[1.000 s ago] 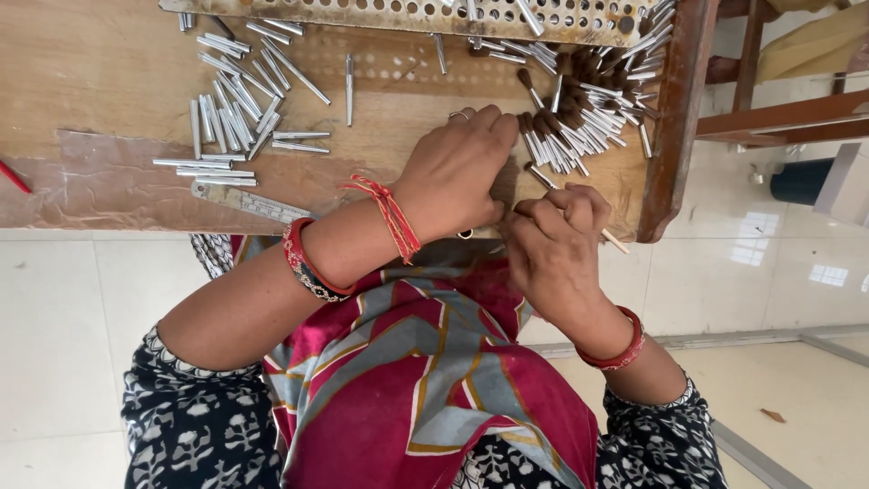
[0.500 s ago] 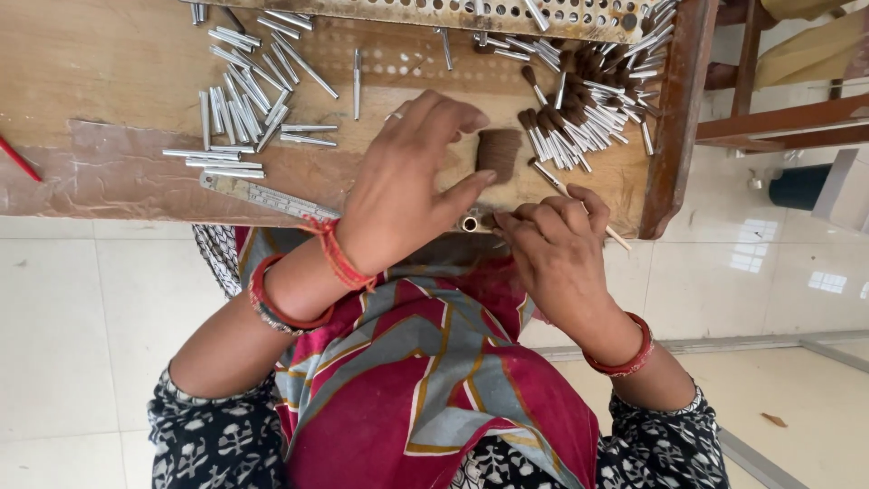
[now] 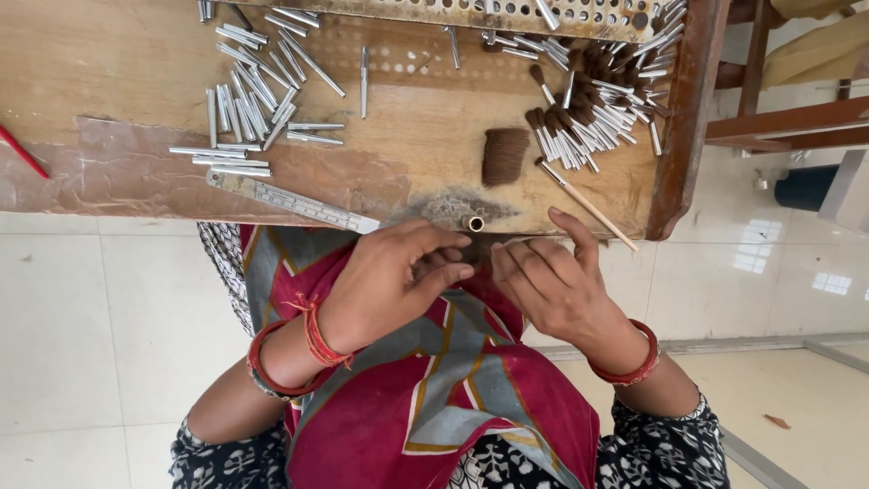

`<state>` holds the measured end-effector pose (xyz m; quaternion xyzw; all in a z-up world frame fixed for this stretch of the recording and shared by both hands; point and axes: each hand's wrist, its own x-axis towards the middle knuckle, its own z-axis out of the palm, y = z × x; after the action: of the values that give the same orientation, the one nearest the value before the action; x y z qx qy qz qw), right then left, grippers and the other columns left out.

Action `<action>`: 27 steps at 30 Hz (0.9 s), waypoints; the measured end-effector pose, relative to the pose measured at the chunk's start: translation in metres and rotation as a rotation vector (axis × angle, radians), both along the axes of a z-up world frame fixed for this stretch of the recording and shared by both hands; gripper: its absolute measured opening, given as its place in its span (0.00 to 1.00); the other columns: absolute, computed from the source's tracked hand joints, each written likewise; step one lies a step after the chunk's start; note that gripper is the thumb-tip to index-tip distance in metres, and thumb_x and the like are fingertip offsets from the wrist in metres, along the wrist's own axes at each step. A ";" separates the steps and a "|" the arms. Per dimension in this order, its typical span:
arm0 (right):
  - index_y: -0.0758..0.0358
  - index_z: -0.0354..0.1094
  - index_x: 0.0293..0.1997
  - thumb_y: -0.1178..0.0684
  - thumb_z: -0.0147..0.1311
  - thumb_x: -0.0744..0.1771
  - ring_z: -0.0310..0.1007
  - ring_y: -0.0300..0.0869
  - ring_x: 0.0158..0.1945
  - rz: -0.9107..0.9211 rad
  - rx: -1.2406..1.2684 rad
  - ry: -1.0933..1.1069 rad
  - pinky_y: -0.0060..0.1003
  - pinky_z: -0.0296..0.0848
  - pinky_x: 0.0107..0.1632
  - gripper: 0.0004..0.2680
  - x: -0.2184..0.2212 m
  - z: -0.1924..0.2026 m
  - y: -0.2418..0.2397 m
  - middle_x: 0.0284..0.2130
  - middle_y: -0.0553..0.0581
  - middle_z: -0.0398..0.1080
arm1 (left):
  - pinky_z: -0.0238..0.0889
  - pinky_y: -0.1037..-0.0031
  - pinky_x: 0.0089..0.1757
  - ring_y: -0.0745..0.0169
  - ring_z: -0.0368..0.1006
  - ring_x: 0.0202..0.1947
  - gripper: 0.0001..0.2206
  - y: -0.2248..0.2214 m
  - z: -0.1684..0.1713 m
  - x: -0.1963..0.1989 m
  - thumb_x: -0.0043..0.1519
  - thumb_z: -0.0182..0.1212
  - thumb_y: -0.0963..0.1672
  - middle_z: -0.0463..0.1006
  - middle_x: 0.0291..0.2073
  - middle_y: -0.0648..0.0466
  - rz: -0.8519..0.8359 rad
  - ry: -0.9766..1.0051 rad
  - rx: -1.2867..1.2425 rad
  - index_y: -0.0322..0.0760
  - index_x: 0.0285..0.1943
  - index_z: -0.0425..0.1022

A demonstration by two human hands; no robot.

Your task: The recorder is assembling small metal-handled brushes by inserting bundles of bristles into metal tubes.

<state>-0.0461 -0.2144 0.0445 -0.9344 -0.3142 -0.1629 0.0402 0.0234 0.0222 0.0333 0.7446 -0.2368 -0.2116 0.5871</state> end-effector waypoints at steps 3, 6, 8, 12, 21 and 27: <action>0.66 0.77 0.45 0.59 0.67 0.66 0.68 0.41 0.47 0.035 0.005 -0.048 0.54 0.66 0.65 0.06 -0.008 0.006 0.006 0.40 0.52 0.72 | 0.72 0.79 0.30 0.67 0.80 0.32 0.11 -0.008 -0.002 -0.002 0.59 0.69 0.40 0.81 0.38 0.49 -0.056 -0.014 -0.085 0.31 0.49 0.79; 0.65 0.77 0.46 0.59 0.67 0.66 0.68 0.41 0.45 0.046 0.005 -0.080 0.53 0.67 0.65 0.07 -0.012 0.008 0.010 0.40 0.51 0.72 | 0.65 0.76 0.26 0.64 0.75 0.20 0.06 -0.013 0.002 -0.004 0.58 0.69 0.40 0.83 0.29 0.50 -0.076 0.101 0.024 0.33 0.43 0.83; 0.65 0.77 0.46 0.59 0.68 0.65 0.68 0.42 0.45 0.029 0.074 -0.052 0.54 0.67 0.65 0.07 -0.013 0.003 0.009 0.39 0.51 0.72 | 0.65 0.76 0.26 0.65 0.75 0.21 0.05 -0.013 -0.003 -0.009 0.59 0.68 0.39 0.83 0.29 0.50 -0.049 0.066 -0.004 0.32 0.42 0.83; 0.64 0.77 0.47 0.57 0.70 0.62 0.70 0.45 0.46 -0.073 0.457 0.145 0.55 0.69 0.65 0.12 -0.009 0.002 0.014 0.39 0.53 0.74 | 0.69 0.81 0.29 0.73 0.76 0.26 0.03 -0.013 -0.014 -0.016 0.64 0.64 0.39 0.81 0.27 0.54 -0.005 0.261 -0.201 0.30 0.41 0.80; 0.65 0.77 0.46 0.64 0.64 0.64 0.76 0.44 0.48 -0.099 0.792 0.270 0.49 0.78 0.62 0.08 -0.016 -0.012 0.017 0.39 0.56 0.78 | 0.70 0.84 0.31 0.77 0.74 0.30 0.05 -0.016 -0.038 -0.026 0.67 0.62 0.41 0.79 0.31 0.58 -0.079 0.609 -0.381 0.29 0.44 0.78; 0.66 0.76 0.45 0.65 0.64 0.65 0.77 0.43 0.46 -0.171 0.836 0.209 0.44 0.81 0.59 0.07 -0.010 -0.010 0.017 0.38 0.55 0.78 | 0.75 0.83 0.31 0.74 0.79 0.30 0.03 -0.005 -0.015 -0.017 0.67 0.59 0.38 0.77 0.37 0.52 0.020 0.346 -0.271 0.28 0.44 0.74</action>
<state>-0.0564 -0.1972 0.0347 -0.8719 -0.1371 -0.1835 0.4328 0.0062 0.0175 0.0182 0.6137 -0.1512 -0.2966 0.7159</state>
